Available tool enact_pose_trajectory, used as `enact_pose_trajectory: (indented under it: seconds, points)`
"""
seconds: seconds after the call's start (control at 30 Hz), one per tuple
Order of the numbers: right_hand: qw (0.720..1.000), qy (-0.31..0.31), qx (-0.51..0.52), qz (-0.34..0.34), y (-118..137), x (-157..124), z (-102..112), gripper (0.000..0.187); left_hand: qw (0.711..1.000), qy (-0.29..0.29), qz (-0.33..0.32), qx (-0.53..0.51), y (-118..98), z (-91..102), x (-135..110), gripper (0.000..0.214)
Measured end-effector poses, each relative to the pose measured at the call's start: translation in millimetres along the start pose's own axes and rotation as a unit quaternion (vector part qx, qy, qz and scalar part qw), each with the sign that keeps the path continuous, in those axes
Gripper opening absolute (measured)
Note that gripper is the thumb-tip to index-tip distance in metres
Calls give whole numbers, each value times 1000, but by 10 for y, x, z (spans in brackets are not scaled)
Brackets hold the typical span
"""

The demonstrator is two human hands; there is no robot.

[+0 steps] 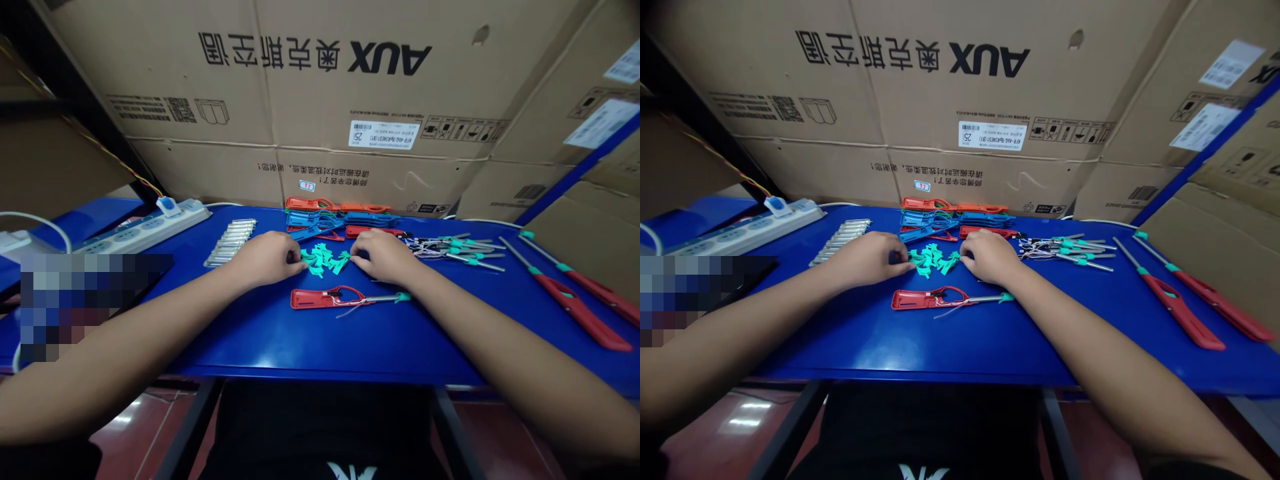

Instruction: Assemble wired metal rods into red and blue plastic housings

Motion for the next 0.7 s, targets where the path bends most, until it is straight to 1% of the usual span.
enact_pose_trajectory:
  seconds: [0.07, 0.13, 0.17, 0.27, 0.37, 0.43, 0.53, 0.6, 0.7]
  points:
    - [1000, -13, 3, -18, -29, -50, 68, 17, 999, -37, -19, -7, -52, 96, -34, 28]
    - [999, -31, 23, -24, -10, -138, 153, 15, 995, -68, -65, -37, -175, 183, -97, 28]
    - [998, -41, 47, -17, 25, -190, 195, 15, 991, -72, -96, -60, -258, 206, -136, 28]
    - [992, -38, 118, 31, 211, -340, 255, 14, 983, -39, -144, -110, -465, 175, -238, 26]
    - [988, 4, 140, 65, 390, -438, 218, 15, 975, 7, -176, -135, -605, 81, -293, 28]
    - [987, 27, 134, 78, 465, -472, 182, 17, 971, 25, -189, -146, -641, 33, -298, 34]
    - [989, 37, 111, 94, 504, -497, 157, 18, 966, 37, -196, -166, -638, -15, -274, 27]
    - [989, 35, 100, 103, 510, -510, 158, 19, 965, 37, -185, -183, -609, -49, -242, 26]
    - [988, 34, 96, 114, 523, -539, 159, 21, 968, 35, -151, -197, -548, -123, -188, 21]
Point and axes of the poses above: each hand's wrist, its own x-axis towards the middle knuckle, its own z-axis out of the back of the hand, y = z × x, the point moved 7 cm from there along x, towards the middle knuckle
